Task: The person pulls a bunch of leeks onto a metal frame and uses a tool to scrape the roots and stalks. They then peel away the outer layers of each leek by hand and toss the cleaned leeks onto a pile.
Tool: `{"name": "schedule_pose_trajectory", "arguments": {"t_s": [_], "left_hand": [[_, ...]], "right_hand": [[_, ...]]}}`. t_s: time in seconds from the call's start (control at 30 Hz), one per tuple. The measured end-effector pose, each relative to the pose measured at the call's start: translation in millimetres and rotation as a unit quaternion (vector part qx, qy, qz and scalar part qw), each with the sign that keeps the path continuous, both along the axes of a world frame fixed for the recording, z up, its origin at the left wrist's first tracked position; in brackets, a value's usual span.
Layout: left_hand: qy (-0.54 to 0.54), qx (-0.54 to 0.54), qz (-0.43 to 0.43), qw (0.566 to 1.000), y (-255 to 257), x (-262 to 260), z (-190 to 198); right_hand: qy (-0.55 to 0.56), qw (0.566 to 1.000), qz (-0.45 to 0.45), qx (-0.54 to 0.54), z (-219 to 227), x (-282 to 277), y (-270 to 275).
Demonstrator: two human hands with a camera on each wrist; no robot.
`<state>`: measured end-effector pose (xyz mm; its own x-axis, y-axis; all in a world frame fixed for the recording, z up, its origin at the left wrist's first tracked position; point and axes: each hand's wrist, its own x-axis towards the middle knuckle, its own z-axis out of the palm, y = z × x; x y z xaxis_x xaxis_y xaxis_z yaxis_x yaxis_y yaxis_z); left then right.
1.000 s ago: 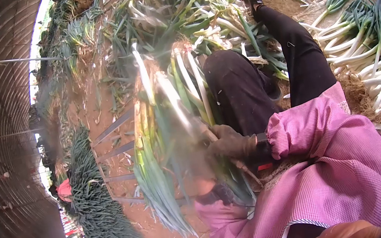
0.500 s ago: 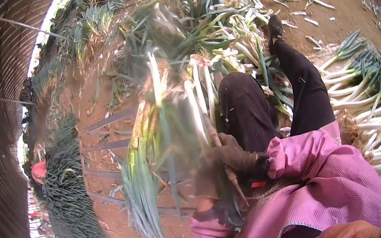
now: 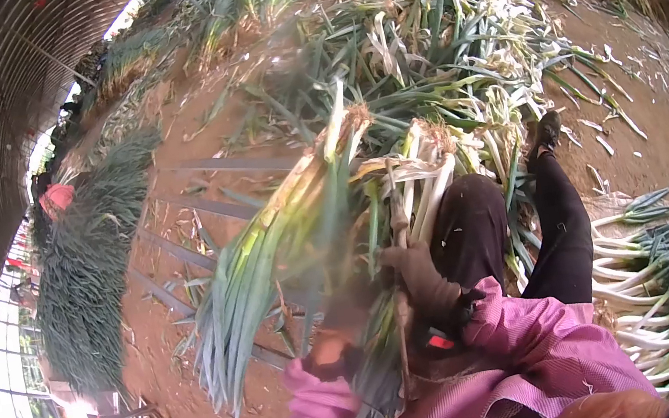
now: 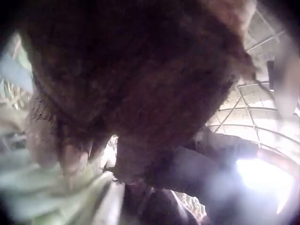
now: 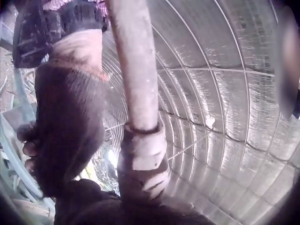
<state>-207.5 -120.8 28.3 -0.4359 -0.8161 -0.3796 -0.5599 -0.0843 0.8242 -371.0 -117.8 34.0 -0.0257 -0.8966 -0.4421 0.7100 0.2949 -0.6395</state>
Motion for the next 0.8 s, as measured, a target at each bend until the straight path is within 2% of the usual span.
{"name": "schedule_pose_trajectory", "arguments": {"t_s": [0.03,0.07,0.1,0.13,0.17,0.2,0.23,0.3,0.33,0.37,0.4,0.43,0.47,0.53,0.57,0.63,0.73,0.8], "left_hand": [[0.113,0.12,0.073,0.984,-2,3,3],[0.222,0.206,0.147,0.942,4,1,-2],[0.175,0.006,0.005,0.985,10,5,-36],[0.114,-0.195,-0.138,0.964,11,14,-91],[0.066,-0.2,-0.165,0.964,13,9,-92],[0.019,-0.206,-0.193,0.959,14,3,-93],[-0.009,-0.021,-0.106,0.994,22,-19,-38],[-0.108,-0.012,-0.168,0.98,19,-24,-8],[-0.174,-0.188,-0.314,0.914,10,-12,-11],[-0.23,-0.352,-0.443,0.792,0,3,-16],[-0.195,-0.429,-0.345,0.812,-21,30,-48],[-0.218,-0.459,-0.242,0.826,-47,43,-43],[-0.272,-0.481,-0.128,0.824,-81,49,-20],[-0.433,-0.401,0.057,0.805,-147,69,8],[-0.491,-0.254,0.201,0.808,-173,82,11],[-0.444,-0.217,0.153,0.856,-205,123,-10],[-0.513,-0.266,0.122,0.807,-192,109,-19],[-0.518,-0.309,0.086,0.793,-145,77,1]], "right_hand": [[0.041,0.999,-0.008,-0.012,-2,-2,-9],[0.082,0.996,-0.017,-0.025,-9,-4,-17],[0.121,0.991,-0.026,-0.039,-12,-4,-26],[0.01,0.999,-0.051,-0.017,-6,-2,-34],[0.049,0.995,-0.024,-0.085,-30,2,-40],[0.086,0.984,0.002,-0.153,-75,10,-49],[0.047,0.99,0.046,-0.125,-62,10,-46],[0.003,0.991,0.104,-0.08,-31,7,-35],[-0.006,0.991,0.119,-0.064,-22,5,-31],[-0.013,0.99,0.132,-0.05,-21,3,-30],[0.001,0.991,0.126,-0.038,-26,1,-28],[0.003,0.992,0.123,-0.037,-32,2,-27],[0.005,0.992,0.119,-0.034,-39,4,-25],[0.053,0.993,0.106,-0.012,-36,10,-14],[0.088,0.989,0.118,-0.033,-40,16,-8],[0.154,0.976,0.134,-0.077,-53,34,9],[0.191,0.964,0.173,-0.062,-37,46,30],[0.21,0.962,0.165,-0.056,-41,60,45]]}}
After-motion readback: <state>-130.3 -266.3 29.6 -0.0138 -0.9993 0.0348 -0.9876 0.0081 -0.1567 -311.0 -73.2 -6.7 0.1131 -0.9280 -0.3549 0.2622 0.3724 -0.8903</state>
